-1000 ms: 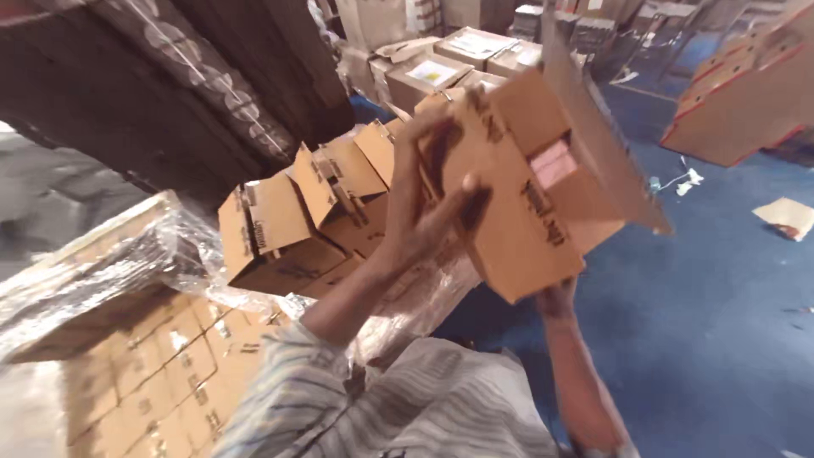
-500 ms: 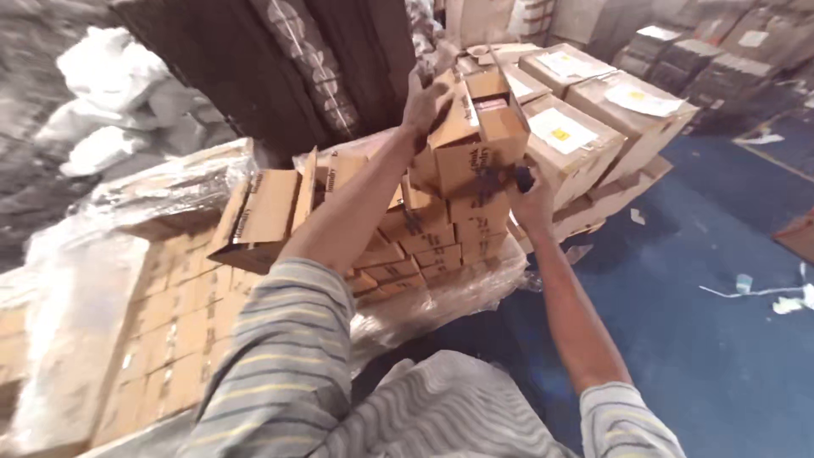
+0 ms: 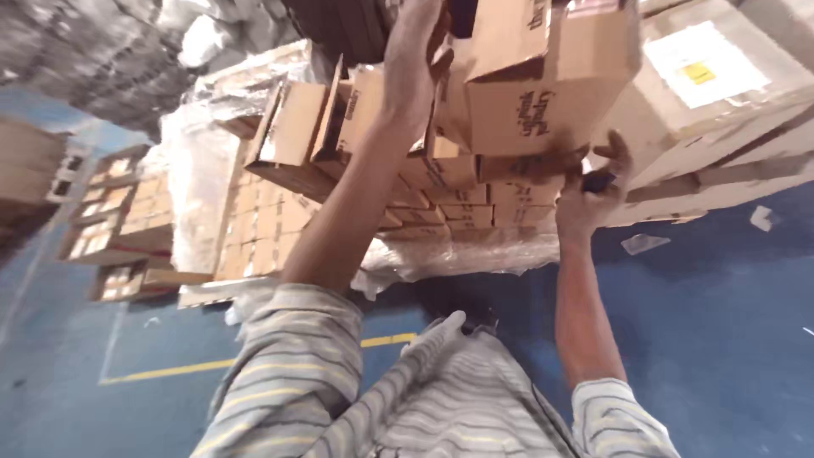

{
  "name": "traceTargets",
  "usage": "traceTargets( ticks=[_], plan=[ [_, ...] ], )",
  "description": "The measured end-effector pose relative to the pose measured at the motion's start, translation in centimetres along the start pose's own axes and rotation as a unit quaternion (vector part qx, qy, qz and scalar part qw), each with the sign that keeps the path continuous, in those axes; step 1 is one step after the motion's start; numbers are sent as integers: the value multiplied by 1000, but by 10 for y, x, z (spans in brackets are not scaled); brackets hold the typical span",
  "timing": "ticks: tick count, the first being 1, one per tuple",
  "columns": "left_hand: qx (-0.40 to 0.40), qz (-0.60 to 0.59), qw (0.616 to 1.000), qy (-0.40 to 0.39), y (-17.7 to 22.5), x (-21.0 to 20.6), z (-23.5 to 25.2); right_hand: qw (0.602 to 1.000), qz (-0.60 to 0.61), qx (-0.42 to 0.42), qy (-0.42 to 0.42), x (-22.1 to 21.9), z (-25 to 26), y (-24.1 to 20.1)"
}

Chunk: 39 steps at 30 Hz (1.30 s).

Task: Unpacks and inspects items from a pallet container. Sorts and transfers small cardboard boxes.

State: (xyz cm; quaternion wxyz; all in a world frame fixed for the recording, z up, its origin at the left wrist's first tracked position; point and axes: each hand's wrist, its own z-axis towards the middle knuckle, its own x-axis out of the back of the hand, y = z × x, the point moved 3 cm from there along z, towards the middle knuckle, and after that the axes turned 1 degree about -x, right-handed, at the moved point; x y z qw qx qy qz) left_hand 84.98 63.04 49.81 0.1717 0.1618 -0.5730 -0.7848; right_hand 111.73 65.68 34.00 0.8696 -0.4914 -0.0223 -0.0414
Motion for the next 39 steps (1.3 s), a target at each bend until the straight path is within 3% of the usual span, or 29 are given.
traceTargets(
  ticks=[4,6,8,10,12,14,18,22,26,31,35,39],
  plan=[
    [-91,59,993,45,-14,59,-119,979,102,-126,124,2,-59,37],
    [-52,76,991,96,-58,95,-197,966,90,-208,124,-5,-107,53],
    [75,111,972,195,-114,122,-281,943,63,-326,36,-16,-168,63],
    [235,110,928,267,-161,142,-362,887,43,-443,-120,-28,-230,74],
    [326,78,903,268,-187,164,-428,818,38,-521,-240,-42,-291,77],
    [367,54,900,230,-190,190,-471,772,27,-556,-307,-62,-341,69],
    [330,63,927,168,-170,269,-506,718,6,-536,-443,-147,-400,26],
    [306,123,928,174,-151,358,-534,692,43,-508,-512,-257,-434,-36],
    [302,140,913,237,-135,434,-579,651,67,-488,-578,-342,-472,-94],
    [320,103,877,343,-145,490,-618,603,32,-457,-653,-418,-490,-115],
    [330,51,867,371,-160,527,-607,636,44,-516,-572,-509,-453,-104],
    [353,33,859,368,-180,584,-569,694,89,-528,-481,-639,-400,-68]
  ],
)
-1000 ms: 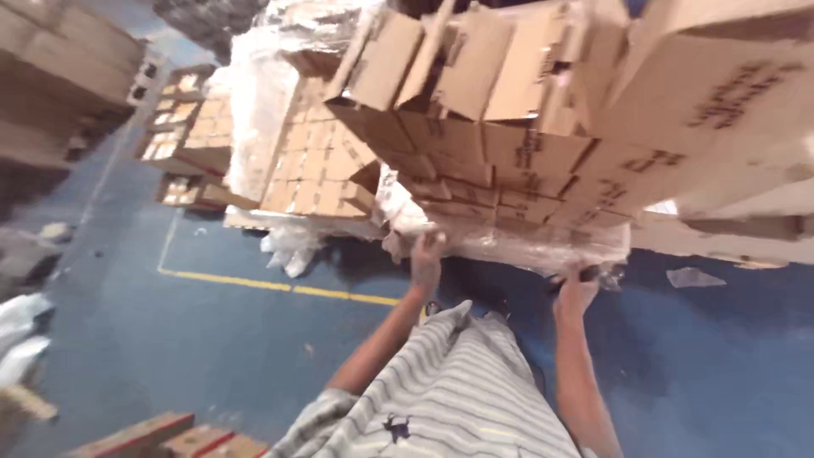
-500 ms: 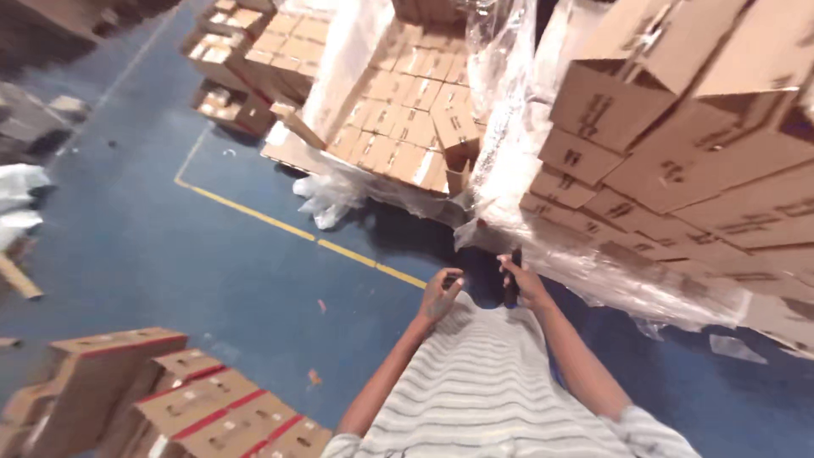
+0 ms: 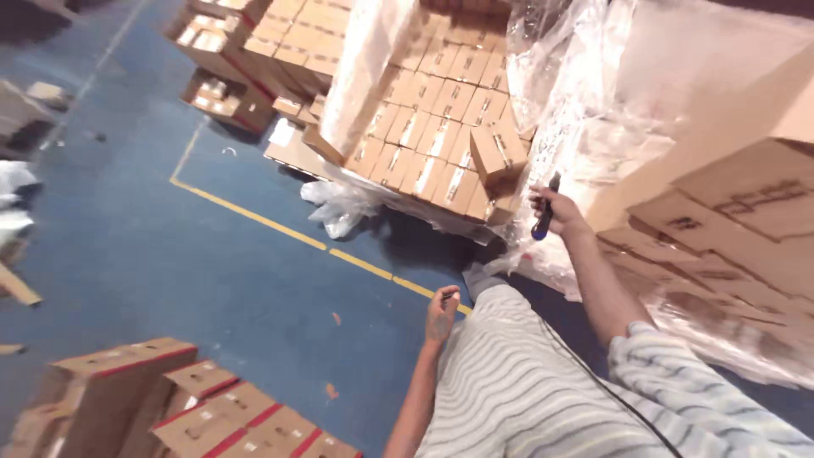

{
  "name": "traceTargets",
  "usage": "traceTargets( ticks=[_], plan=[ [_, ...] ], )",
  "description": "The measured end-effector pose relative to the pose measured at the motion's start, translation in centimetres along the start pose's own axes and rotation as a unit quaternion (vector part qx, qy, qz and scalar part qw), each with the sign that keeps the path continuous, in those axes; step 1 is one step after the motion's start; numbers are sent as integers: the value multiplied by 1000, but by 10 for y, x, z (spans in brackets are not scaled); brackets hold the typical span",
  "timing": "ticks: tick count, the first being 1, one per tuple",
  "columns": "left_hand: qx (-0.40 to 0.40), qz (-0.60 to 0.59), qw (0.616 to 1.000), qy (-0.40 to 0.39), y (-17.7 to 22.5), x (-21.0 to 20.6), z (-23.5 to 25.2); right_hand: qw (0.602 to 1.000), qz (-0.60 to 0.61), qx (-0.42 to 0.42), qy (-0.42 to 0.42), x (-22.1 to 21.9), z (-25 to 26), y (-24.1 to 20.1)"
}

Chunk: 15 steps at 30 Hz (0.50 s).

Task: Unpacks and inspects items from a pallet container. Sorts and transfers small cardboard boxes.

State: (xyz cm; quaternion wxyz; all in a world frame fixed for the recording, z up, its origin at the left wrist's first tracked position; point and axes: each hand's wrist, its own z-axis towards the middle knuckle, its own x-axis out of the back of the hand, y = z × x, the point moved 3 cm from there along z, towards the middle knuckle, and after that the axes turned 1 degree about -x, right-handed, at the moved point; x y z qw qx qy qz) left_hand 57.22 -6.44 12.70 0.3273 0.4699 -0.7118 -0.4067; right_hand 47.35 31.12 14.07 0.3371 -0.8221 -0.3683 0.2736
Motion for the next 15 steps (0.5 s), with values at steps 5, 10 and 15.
traceTargets(
  ticks=[5,10,15],
  plan=[
    [54,77,992,-81,50,5,93,990,-90,-18,111,-5,165,-43],
    [111,110,973,-167,87,0,217,930,-311,-94,175,-10,248,-19],
    [165,129,961,-178,101,-34,343,865,-451,-122,184,-68,234,-28]
  ],
)
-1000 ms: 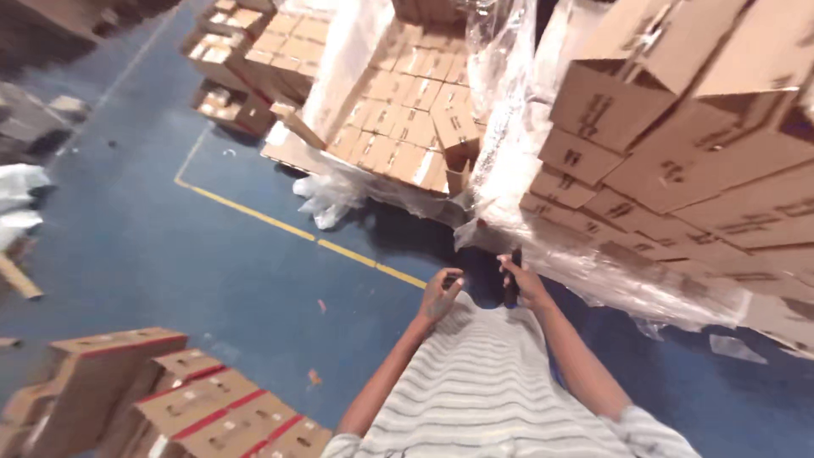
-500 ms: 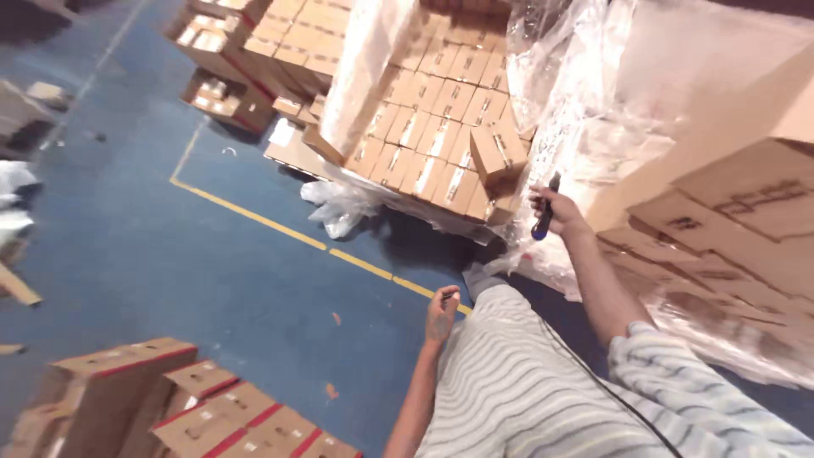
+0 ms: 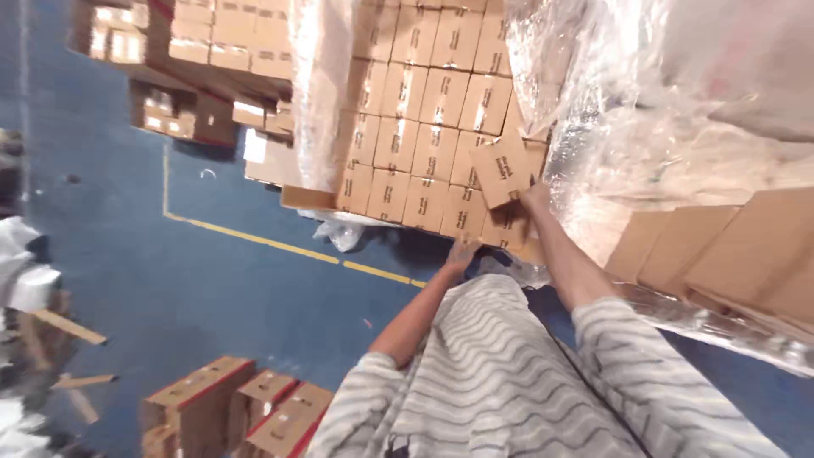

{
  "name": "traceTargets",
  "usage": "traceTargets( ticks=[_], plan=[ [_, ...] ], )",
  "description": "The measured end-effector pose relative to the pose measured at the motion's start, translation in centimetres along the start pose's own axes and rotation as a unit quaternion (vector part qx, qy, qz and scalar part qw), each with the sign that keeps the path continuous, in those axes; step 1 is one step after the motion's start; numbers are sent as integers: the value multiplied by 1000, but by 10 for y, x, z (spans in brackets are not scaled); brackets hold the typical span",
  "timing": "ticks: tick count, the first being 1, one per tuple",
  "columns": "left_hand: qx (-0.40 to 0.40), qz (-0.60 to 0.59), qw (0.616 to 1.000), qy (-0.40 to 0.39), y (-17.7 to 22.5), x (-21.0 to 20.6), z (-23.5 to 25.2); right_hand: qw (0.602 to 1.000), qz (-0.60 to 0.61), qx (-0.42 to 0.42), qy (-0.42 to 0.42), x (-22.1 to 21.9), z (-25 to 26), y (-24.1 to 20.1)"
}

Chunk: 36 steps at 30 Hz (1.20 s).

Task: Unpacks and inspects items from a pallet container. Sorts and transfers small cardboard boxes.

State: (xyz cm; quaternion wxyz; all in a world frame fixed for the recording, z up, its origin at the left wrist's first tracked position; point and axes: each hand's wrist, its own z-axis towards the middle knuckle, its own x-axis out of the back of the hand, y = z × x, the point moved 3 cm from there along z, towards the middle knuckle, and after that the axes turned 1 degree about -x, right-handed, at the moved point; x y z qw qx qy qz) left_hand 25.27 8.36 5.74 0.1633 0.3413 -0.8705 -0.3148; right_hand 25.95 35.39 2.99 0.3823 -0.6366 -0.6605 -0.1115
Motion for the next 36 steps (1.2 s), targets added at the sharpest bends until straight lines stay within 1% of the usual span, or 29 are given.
traceTargets(
  ticks=[1,3,4,5,7,8,9,10,12,13,15,16,18,19,21,23,24,25,28,30,32,33,35,36],
  plan=[
    [-2,15,1000,11,10,5,26,1000,-13,-8,-16,-6,-16,-9],
    [6,35,998,50,24,18,73,996,16,-10,-83,-32,-38,-17],
    [18,41,996,75,27,24,91,992,64,-6,-111,-53,-43,-16],
    [25,44,994,100,30,30,105,984,133,1,-122,-77,-45,-15],
    [8,66,984,166,34,52,124,960,259,-17,-106,-120,-54,-26],
    [-15,76,979,188,38,66,132,940,327,-43,-83,-137,-60,-38],
    [-43,93,976,191,47,81,142,916,391,-71,-54,-150,-64,-53],
    [-73,119,974,177,57,95,153,892,442,-91,-18,-162,-65,-66],
    [-123,183,970,106,69,120,169,862,490,-120,34,-181,-68,-82],
    [-133,212,966,70,69,130,172,856,496,-137,41,-188,-73,-86],
    [-136,235,961,48,59,148,160,855,491,-165,34,-199,-89,-91],
    [-131,243,959,56,52,157,150,857,486,-171,25,-204,-98,-92],
    [-97,274,954,76,24,178,121,871,459,-177,-12,-221,-123,-87],
    [-74,294,950,78,10,192,108,885,430,-172,-42,-231,-136,-82],
    [-21,326,944,54,-16,220,86,917,356,-141,-111,-251,-155,-67],
    [-23,343,939,21,-33,244,69,936,283,-111,-179,-265,-169,-52],
    [-46,354,934,6,-36,251,66,945,248,-98,-189,-267,-173,-47],
    [-84,365,927,-7,-34,253,69,958,213,-85,-170,-265,-174,-45],
    [-191,421,886,-41,-10,237,104,983,167,-60,-50,-245,-168,-57],
    [-206,452,865,-66,3,225,125,993,114,-19,-20,-227,-166,-77],
    [-221,458,858,-71,5,220,133,1000,11,24,7,-204,-154,-104],
    [-237,452,857,-68,3,221,137,998,-44,41,19,-198,-134,-116],
    [-278,420,862,-61,-8,226,138,989,-125,70,31,-196,-107,-134],
    [-291,409,863,-59,-10,227,138,985,-150,82,20,-194,-97,-142]
  ],
)
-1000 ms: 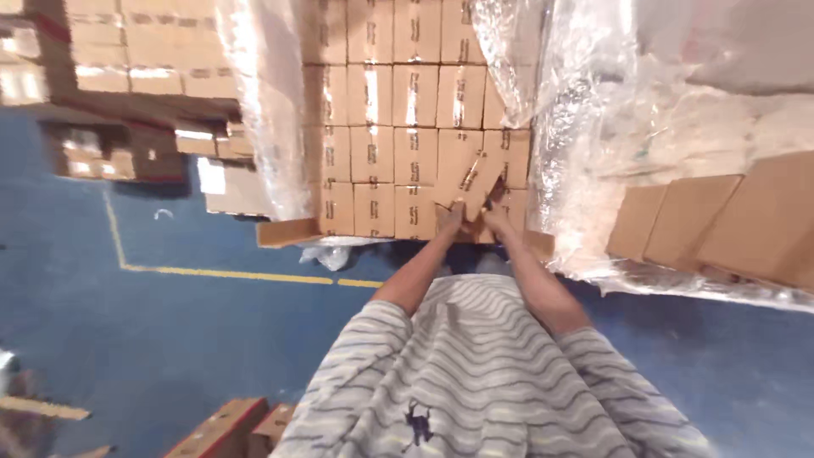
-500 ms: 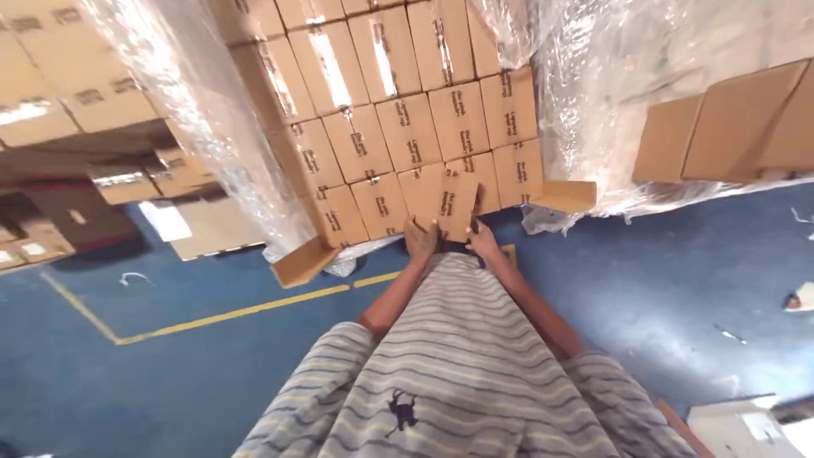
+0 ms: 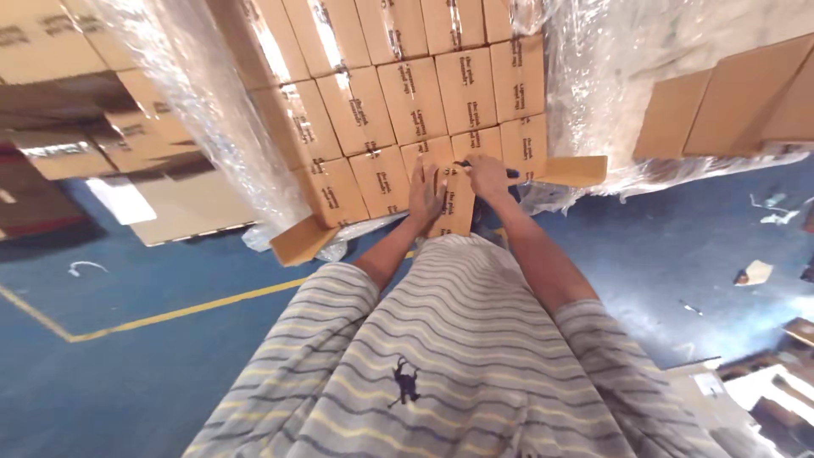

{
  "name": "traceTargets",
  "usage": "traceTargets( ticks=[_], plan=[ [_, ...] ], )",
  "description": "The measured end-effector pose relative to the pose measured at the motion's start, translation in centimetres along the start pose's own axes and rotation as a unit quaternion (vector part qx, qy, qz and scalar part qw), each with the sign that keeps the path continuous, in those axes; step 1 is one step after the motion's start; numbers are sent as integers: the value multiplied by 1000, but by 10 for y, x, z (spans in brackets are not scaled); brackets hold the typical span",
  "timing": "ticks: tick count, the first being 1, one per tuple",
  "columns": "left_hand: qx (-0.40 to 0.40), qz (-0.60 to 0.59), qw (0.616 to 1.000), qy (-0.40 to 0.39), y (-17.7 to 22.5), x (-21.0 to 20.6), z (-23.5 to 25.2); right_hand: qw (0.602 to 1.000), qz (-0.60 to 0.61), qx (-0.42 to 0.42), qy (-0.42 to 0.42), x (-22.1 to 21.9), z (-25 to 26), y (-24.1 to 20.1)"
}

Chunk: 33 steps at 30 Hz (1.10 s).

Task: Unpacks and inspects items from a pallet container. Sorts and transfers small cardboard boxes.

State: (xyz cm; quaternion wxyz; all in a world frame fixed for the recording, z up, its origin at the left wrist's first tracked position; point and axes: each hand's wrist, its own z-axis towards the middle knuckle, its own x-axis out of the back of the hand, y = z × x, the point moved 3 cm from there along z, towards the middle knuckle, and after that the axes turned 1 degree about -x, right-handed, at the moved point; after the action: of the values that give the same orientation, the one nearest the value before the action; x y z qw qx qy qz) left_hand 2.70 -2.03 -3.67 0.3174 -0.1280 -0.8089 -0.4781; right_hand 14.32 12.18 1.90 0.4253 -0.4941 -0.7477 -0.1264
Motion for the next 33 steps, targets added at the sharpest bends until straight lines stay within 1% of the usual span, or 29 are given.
traceTargets(
  ticks=[4,7,9,12,15,17,18,20,22,24,26,27,28,29,30,31,33],
  plan=[
    [-43,-31,998,32,-5,0,-1,991,-86,72,-80,8,30,-21],
    [-48,-47,997,38,-10,-1,-1,976,-125,124,-129,11,47,-30],
    [-61,-70,994,66,-12,-4,-2,965,-146,149,-160,17,53,-37],
    [-60,-101,990,81,-15,-6,-2,958,-175,165,-156,22,58,-47],
    [-68,-105,988,95,-20,-11,0,951,-202,176,-155,22,60,-48],
    [-71,-82,990,86,-20,-12,-2,943,-242,153,-170,30,54,-35],
    [-70,-58,993,77,-19,-11,-2,941,-261,122,-180,37,48,-22],
    [-79,-32,994,70,-17,-8,1,935,-295,26,-197,50,33,14],
    [-81,-24,995,51,-17,-5,3,953,-256,-15,-164,58,18,47],
    [-81,-21,995,51,-17,-10,0,972,-182,-44,-144,56,3,55],
    [-97,-27,992,72,-19,-14,0,985,-23,-57,-160,39,-11,40],
    [-99,-35,992,69,-19,-13,0,983,66,-48,-165,23,-16,29],
    [-102,-42,991,70,-18,-13,0,977,128,-44,-167,6,-19,17],
    [-107,-46,990,78,-17,-12,1,972,162,-50,-165,-6,-20,4],
    [-113,-48,988,91,-16,-12,0,970,171,-63,-158,-14,-21,-10],
    [-116,-50,987,99,-15,-11,0,971,169,-83,-151,-19,-21,-21],
    [-109,-50,989,83,-12,-8,0,971,147,-129,-137,-22,-22,-35]
  ],
)
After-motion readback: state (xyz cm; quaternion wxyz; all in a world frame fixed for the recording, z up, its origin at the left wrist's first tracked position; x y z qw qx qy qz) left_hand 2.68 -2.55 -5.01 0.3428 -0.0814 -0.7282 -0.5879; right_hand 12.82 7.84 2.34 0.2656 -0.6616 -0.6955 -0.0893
